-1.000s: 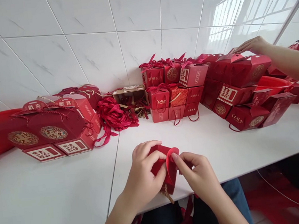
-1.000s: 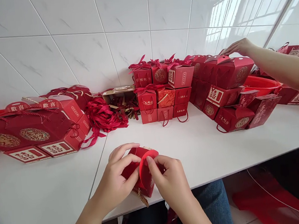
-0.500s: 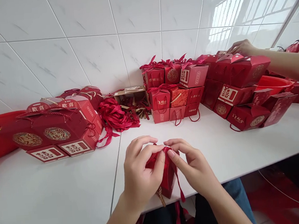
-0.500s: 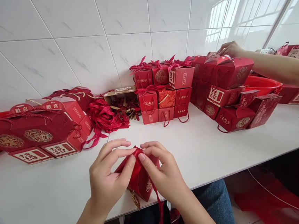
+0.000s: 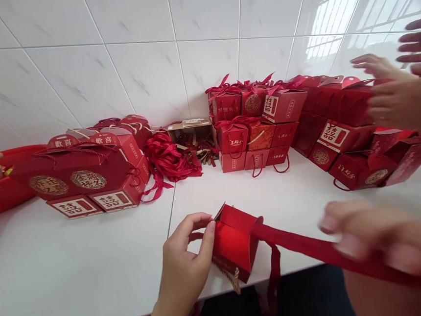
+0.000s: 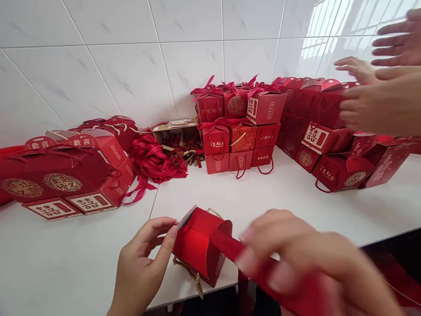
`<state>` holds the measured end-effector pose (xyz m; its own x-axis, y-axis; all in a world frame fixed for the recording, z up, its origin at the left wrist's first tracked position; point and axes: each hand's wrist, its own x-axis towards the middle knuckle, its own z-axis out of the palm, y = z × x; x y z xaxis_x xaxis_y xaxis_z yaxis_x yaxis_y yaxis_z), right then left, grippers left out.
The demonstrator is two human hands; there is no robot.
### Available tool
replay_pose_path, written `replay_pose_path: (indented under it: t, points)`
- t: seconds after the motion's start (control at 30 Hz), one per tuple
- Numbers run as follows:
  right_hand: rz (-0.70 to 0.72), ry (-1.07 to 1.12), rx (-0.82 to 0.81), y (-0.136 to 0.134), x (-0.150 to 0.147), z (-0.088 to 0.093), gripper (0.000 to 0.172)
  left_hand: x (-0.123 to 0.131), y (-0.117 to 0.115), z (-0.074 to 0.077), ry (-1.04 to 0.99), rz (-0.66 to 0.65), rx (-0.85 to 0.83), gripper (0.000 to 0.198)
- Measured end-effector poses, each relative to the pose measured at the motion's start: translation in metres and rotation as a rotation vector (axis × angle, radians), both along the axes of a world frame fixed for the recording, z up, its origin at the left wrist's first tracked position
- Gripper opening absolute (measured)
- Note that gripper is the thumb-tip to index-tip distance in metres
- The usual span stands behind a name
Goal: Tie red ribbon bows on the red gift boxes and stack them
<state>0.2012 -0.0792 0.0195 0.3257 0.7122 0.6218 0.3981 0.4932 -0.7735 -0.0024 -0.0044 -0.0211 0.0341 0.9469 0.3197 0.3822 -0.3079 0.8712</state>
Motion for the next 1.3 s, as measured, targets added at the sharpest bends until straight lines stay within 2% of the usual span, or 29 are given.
replay_pose_path:
  t: [0.07,0.1,0.2,0.33,0.43,0.6,0.7,0.8,0.87,0.97,1.03,1.1,1.17,1.23,1.3]
  points:
    - [0.044,-0.016,-0.039,0.012,-0.016,0.000,0.027,0.000,0.000,-0.001,-0.088,-0.004,-0.044,0.014]
    - [0.093,-0.074,-0.131,0.019,-0.026,0.000,0.023,0.000,0.001,-0.002,-0.126,-0.018,-0.058,0.015]
    - [0.220,-0.279,-0.358,0.043,-0.047,-0.008,0.027,-0.002,0.000,-0.005,-0.217,-0.036,-0.072,0.017]
    - [0.222,-0.393,-0.501,0.060,-0.056,-0.022,0.029,-0.002,-0.004,-0.006,-0.273,-0.037,-0.089,0.018]
    - [0.211,-0.419,-0.533,0.062,-0.056,-0.027,0.029,0.002,-0.009,-0.004,-0.297,-0.012,-0.094,0.017]
    - [0.258,-0.448,-0.523,0.058,-0.056,-0.025,0.025,0.004,-0.013,-0.002,-0.309,-0.020,-0.104,0.021]
    - [0.299,-0.476,-0.527,0.057,-0.056,-0.023,0.023,0.002,-0.007,-0.002,-0.298,-0.105,-0.165,0.024]
    - [0.320,-0.497,-0.514,0.057,-0.056,-0.022,0.024,0.001,0.002,-0.002,-0.194,-0.229,-0.208,0.026]
    - [0.322,-0.477,-0.498,0.057,-0.055,-0.021,0.023,0.000,0.007,-0.003,-0.112,-0.252,-0.203,0.027]
    - [0.244,-0.366,-0.464,0.053,-0.048,-0.023,0.018,-0.013,0.016,-0.008,0.096,-0.147,-0.123,0.024]
    - [0.154,-0.272,-0.441,0.047,-0.039,-0.028,0.020,-0.032,0.024,-0.015,0.345,0.014,-0.073,0.022]
    - [0.084,-0.205,-0.441,0.040,-0.027,-0.036,0.024,-0.053,0.032,-0.022,0.623,0.205,-0.093,0.023]
    - [0.050,-0.164,-0.457,0.034,-0.019,-0.047,0.027,-0.069,0.038,-0.028,0.773,0.365,-0.090,0.019]
    - [0.063,-0.113,-0.492,0.031,-0.015,-0.060,0.031,-0.072,0.040,-0.029,0.711,0.443,0.010,0.018]
    - [0.108,-0.021,-0.538,0.030,-0.017,-0.070,0.039,-0.060,0.038,-0.027,0.475,0.353,0.117,0.021]
